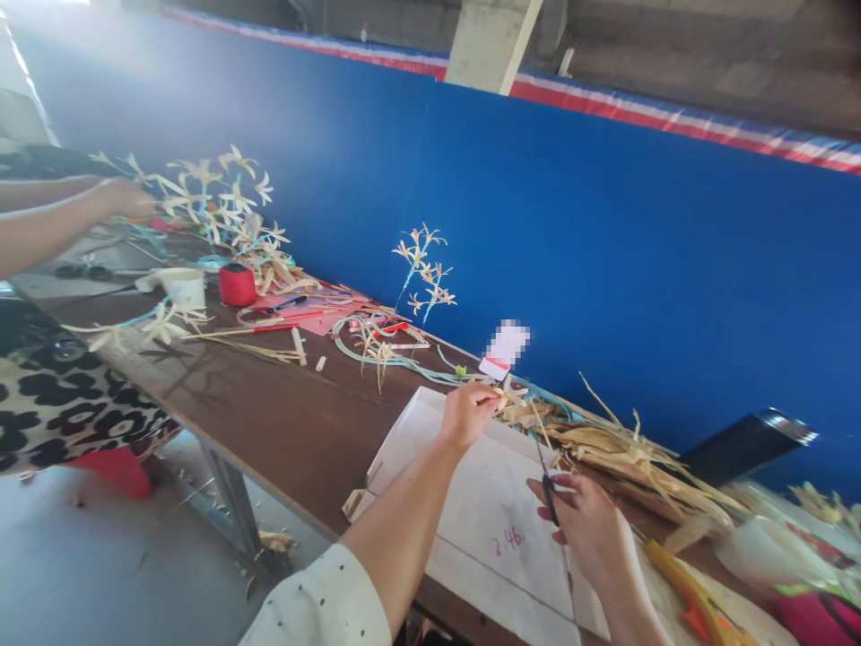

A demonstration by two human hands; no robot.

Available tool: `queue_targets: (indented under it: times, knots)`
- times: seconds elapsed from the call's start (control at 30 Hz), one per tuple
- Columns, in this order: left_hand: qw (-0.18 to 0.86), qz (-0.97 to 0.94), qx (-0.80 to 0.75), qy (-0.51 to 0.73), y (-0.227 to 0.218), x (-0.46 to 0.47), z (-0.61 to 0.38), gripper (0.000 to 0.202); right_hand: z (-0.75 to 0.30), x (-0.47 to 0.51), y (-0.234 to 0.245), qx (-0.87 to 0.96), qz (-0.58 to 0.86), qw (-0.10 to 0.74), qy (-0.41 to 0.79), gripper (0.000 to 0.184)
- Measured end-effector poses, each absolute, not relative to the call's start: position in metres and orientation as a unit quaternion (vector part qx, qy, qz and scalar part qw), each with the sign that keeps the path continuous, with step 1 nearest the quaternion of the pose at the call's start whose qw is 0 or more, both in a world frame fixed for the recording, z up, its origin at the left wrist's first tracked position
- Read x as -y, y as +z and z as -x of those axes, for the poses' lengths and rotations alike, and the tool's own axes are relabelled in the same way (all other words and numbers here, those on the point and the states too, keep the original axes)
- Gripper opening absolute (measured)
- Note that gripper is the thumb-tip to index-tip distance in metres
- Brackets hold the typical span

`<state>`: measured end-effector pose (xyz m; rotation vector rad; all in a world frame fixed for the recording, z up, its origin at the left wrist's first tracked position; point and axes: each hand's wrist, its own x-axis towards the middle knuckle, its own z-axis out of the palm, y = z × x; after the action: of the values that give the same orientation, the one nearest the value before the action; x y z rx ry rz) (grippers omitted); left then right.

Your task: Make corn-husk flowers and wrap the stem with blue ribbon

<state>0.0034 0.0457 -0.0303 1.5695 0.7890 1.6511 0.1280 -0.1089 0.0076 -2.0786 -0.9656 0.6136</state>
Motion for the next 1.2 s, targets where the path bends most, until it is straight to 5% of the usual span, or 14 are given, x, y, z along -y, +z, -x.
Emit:
queue_targets:
  times: [0.2,0.53,1.03,1.2]
  knots:
    - [0.348,-0.62,-0.292,0.64,-0.027,-0.043,-0.001,0.003,-0.127,0.107,0.004,0.393,0.784,0.416,0.242,0.061]
    - [0.375,-0.621,-0.293,0.623,-0.02,-0.037,0.002,0.005,-0.158,0.099,-0.024,0.515,0.832,0.187,0.085,0.047]
    - [0.4,-0.609,-0.242,0.641,-0.02,-0.037,0.002,0.007,-0.143,0.109,0.002,0.501,0.865,0.019,0.017,0.023]
    - [0.403,-0.615,-0.244,0.633,-0.02,-0.037,0.002,0.007,-0.148,0.103,0.001,0.539,0.834,0.116,-0.014,0.023]
